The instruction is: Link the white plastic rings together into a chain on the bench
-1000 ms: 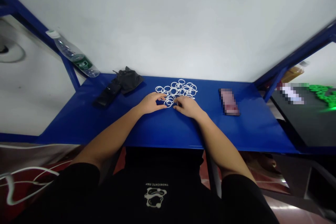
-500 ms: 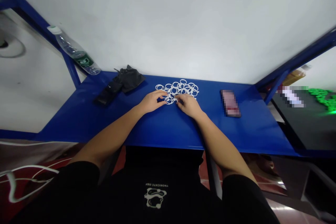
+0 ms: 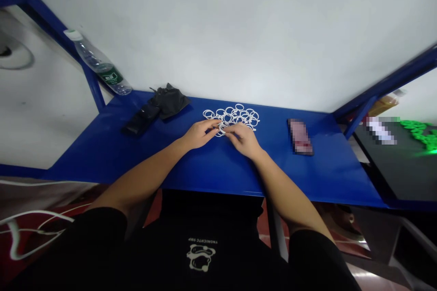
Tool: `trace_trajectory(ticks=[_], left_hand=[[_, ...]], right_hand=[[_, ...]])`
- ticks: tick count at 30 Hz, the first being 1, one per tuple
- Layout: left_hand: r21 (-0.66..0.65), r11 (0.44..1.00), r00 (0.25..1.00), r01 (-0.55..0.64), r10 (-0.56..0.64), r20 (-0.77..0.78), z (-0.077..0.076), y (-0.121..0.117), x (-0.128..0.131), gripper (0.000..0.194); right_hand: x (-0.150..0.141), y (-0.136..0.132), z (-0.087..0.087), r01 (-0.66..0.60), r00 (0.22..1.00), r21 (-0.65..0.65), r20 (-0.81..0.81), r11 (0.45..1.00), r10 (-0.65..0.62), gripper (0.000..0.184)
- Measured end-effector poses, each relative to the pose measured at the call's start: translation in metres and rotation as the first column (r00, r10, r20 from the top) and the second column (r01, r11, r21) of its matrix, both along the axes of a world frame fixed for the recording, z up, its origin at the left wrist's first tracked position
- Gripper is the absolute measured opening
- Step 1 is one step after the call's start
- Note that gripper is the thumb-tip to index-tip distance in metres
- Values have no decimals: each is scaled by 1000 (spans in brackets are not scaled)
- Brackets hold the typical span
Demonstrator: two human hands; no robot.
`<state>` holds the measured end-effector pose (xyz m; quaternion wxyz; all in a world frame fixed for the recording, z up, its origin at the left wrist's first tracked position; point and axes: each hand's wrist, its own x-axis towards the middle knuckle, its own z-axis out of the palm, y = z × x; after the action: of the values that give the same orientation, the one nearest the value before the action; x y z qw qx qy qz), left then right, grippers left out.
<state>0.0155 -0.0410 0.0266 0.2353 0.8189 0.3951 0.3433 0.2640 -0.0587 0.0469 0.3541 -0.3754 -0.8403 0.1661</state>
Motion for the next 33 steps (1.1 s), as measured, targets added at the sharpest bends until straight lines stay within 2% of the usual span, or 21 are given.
trace_trajectory(ticks=[2, 5, 8, 11, 15, 20, 24, 27, 29, 33], left_hand=[[-21, 1000, 999, 21, -20, 38, 0, -1, 1, 38], [-82, 996, 992, 23, -13, 124, 0, -4, 5, 34], [-182, 983, 973, -11, 53, 223, -2, -5, 10, 35], [-321, 947, 941, 1, 107, 320, -6, -2, 13, 35], [-410, 912, 918, 16, 149, 368, -11, 4, 12, 21], [-352, 936, 926, -2, 135, 352, -14, 6, 11, 9], [-229, 972, 950, -48, 115, 290, -12, 3, 9, 1], [-142, 986, 970, -90, 119, 212, -5, 0, 6, 9], [-108, 987, 977, -118, 135, 167, 0, -1, 4, 12], [-79, 990, 988, -115, 122, 95, 8, -1, 0, 16]], right_hand=[[-3, -2, 0, -98, 994, -4, 48, 995, 98, 22], [-4, -1, 0, -174, 981, -14, 89, 985, 174, 27], [-4, 0, 1, -200, 973, -11, 112, 980, 200, 30], [-5, -1, 3, -223, 965, -10, 139, 975, 222, 32], [-8, -2, 3, -242, 955, -48, 166, 969, 247, 32], [-7, 0, 0, -256, 955, -45, 142, 966, 260, 25], [-7, -3, 0, -311, 937, -97, 137, 946, 322, 22], [-7, -6, 0, -343, 929, -131, 102, 930, 357, 21], [-6, -6, -2, -318, 941, -116, 83, 941, 328, 22], [-2, -1, -6, -179, 978, -62, 97, 982, 184, 24]])
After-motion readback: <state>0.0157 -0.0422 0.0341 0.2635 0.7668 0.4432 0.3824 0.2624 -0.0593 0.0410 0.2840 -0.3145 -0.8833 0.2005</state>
